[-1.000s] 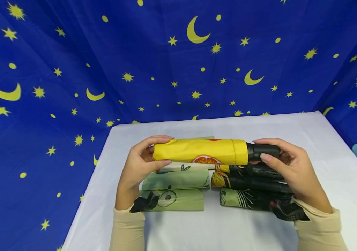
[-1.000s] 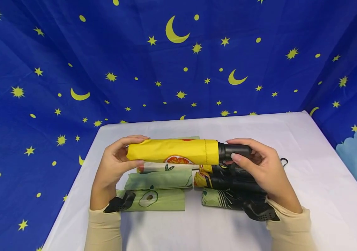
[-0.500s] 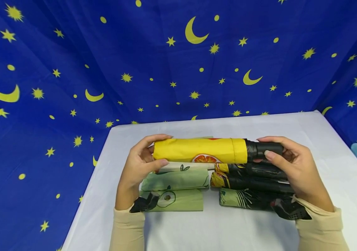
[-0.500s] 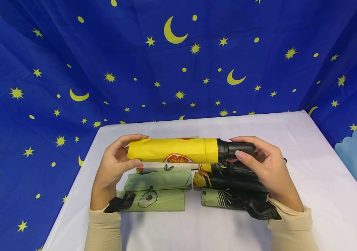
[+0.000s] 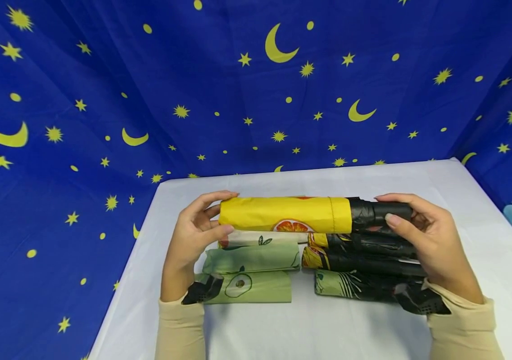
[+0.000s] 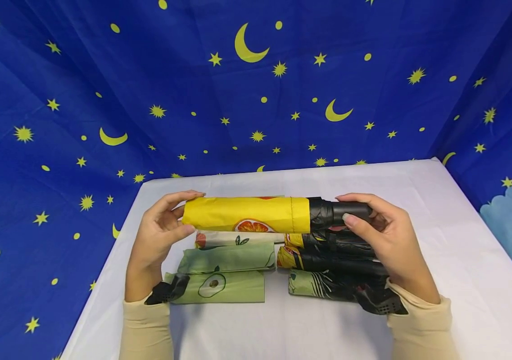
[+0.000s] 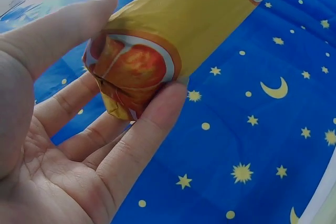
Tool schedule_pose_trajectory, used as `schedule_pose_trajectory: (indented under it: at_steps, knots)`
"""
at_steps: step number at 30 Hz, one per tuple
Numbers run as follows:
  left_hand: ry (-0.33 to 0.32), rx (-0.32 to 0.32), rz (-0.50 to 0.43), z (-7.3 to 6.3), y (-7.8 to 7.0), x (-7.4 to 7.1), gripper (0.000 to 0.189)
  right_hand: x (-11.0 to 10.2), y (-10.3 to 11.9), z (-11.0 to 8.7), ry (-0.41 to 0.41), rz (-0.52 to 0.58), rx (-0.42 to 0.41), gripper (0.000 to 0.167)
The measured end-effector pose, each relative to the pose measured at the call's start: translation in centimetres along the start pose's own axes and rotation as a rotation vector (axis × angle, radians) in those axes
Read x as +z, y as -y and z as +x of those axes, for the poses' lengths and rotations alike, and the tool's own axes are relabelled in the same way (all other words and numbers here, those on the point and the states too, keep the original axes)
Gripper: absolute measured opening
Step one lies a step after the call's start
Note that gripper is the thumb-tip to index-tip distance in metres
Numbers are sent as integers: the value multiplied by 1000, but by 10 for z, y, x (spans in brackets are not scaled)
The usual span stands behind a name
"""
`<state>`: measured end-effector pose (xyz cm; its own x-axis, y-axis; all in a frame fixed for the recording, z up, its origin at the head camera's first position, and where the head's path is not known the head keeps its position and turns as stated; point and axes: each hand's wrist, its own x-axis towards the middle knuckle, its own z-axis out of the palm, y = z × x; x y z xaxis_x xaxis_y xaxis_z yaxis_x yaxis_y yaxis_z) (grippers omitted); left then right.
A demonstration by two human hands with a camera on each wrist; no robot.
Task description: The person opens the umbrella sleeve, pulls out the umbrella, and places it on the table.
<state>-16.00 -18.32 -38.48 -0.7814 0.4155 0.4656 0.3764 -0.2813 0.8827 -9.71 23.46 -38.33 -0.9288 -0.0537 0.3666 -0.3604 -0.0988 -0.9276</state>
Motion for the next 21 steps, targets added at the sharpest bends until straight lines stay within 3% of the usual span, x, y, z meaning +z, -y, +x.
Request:
schedule_pose_trajectory:
  at_steps: [8, 15, 21]
  knots:
    - [-14, 31, 17, 0, -1, -2, 54, -4, 3, -1, -34, -18, 38, 34]
    - [-35, 45, 27, -1, -3, -3, 53, -8, 0, 1, 17, 84, -37, 36]
    - [-42, 53, 29, -1, -3, -3, 53, -11, -1, 0, 18, 105, -44, 36]
